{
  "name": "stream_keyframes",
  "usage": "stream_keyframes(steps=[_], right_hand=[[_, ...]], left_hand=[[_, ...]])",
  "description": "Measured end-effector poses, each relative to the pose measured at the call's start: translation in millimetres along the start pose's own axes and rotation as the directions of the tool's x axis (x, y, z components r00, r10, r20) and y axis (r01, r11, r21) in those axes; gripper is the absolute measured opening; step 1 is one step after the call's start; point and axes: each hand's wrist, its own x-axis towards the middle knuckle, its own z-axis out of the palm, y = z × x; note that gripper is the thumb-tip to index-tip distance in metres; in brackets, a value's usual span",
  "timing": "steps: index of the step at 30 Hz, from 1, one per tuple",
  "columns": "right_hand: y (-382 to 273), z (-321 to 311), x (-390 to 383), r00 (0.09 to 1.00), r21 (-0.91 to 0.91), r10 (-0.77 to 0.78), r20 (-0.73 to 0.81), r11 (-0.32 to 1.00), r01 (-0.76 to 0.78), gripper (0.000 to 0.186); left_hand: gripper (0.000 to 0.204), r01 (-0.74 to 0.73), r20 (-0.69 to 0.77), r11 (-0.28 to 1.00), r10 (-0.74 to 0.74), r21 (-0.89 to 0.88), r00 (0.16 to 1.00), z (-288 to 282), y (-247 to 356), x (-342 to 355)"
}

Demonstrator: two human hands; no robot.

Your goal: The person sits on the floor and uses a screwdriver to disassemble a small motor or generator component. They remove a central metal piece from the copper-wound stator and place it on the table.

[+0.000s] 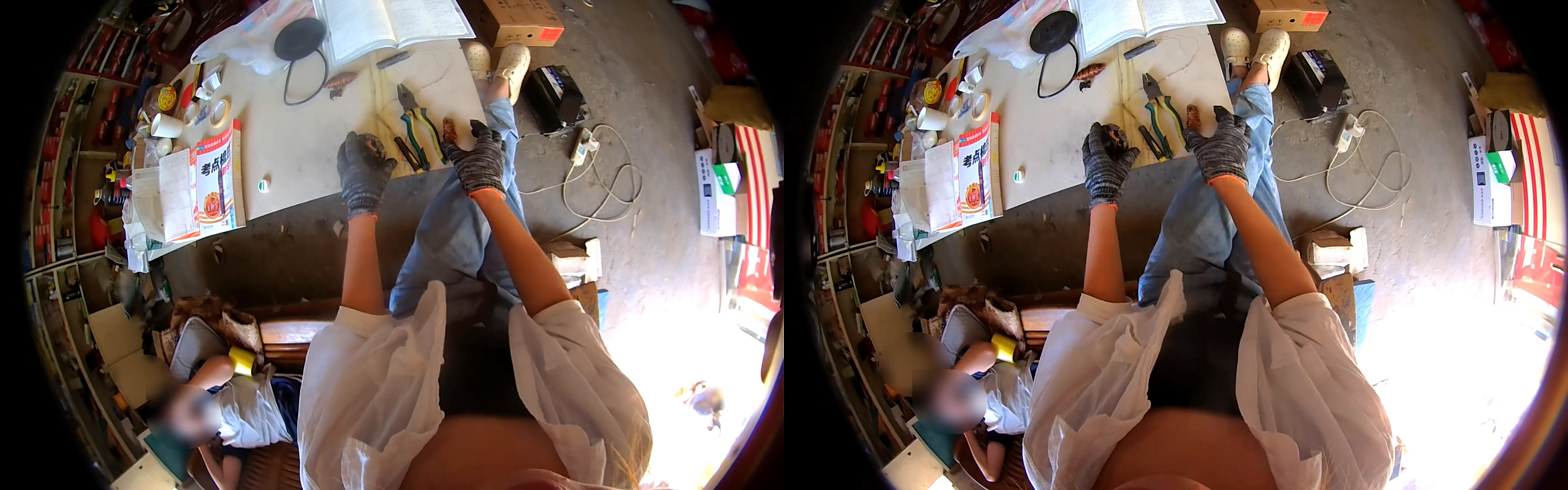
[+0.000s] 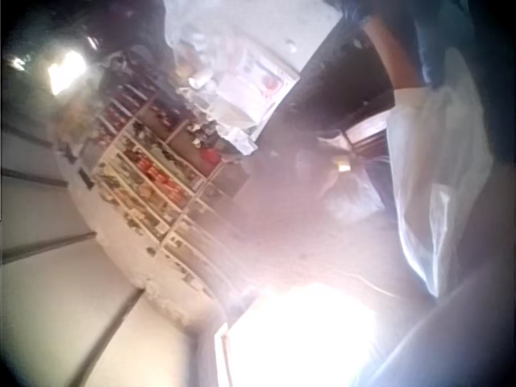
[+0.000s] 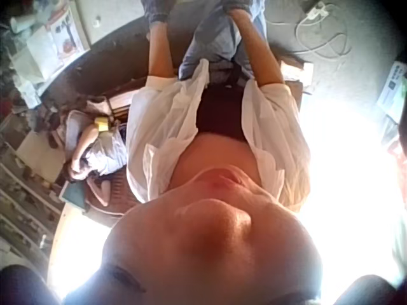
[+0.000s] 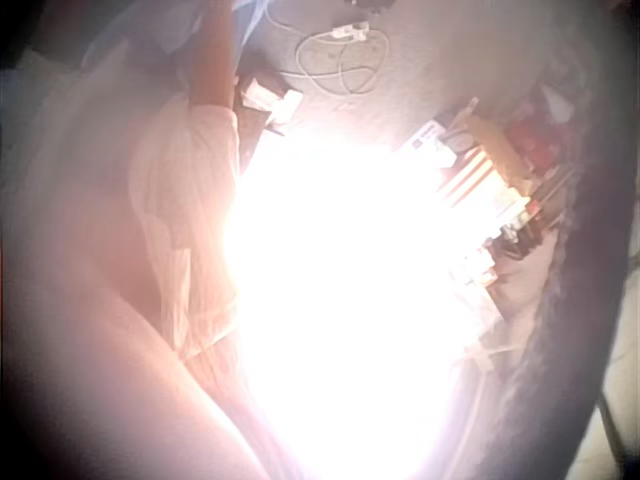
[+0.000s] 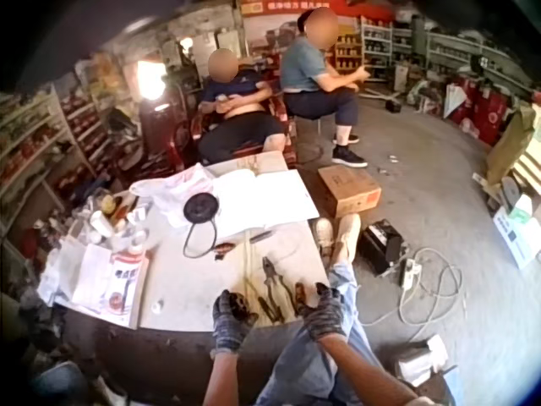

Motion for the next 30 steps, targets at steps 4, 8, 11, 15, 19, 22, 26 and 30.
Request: stream_keyframes(steps=[4,8,11,15,19,22,26,30], right_hand=[[-1.9,-2.4,0.0,1.000,0.069,-0.011,0.003,0.998,0.011,0.067],[-8.5,-7.4,-13.3,0.998,0.182,-0.047,-0.053,0.982,0.056,0.066],[5.3,-26.7,-16.5,0.968,0.237,-0.140,-0.208,0.953,0.189,0.052],[-11.9,-60.2,-38.7,0.993,0.485,-0.119,0.023,0.870,0.093,0.033],[-32.4,-95.6,-53.8,0.935,0.832,-0.145,0.324,0.513,-0.209,0.043],[-57.5,-123.2,-58.1,0.865,0.903,-0.264,0.427,0.160,-0.398,0.057],[-58.6,-141.2,-66.8,0.859,0.899,-0.273,0.432,0.057,-0.434,0.067],[-50.6,-161.6,-71.4,0.816,0.843,-0.230,0.530,0.035,-0.537,0.070]], left_hand=[[0.087,0.042,0.064,0.999,-0.041,-0.016,0.997,-4.4,0.3,3.4],[0.079,0.425,0.399,0.816,-0.266,-0.391,0.877,-7.6,-22.4,14.4],[0.076,0.355,0.358,0.576,-0.114,-0.736,0.927,-8.0,6.0,3.2],[0.077,0.217,0.252,0.450,0.018,-0.866,0.968,-41.3,73.1,-17.9],[0.079,0.236,0.331,0.507,0.103,-0.829,0.938,-60.0,127.8,-23.6],[0.083,-0.098,0.212,0.803,0.270,-0.588,0.939,-80.4,168.3,-22.2],[0.090,-0.384,0.052,0.769,0.474,-0.512,0.879,-83.3,197.4,-23.0],[0.093,-0.419,0.099,0.752,0.534,-0.509,0.839,-81.9,208.8,-24.8]])
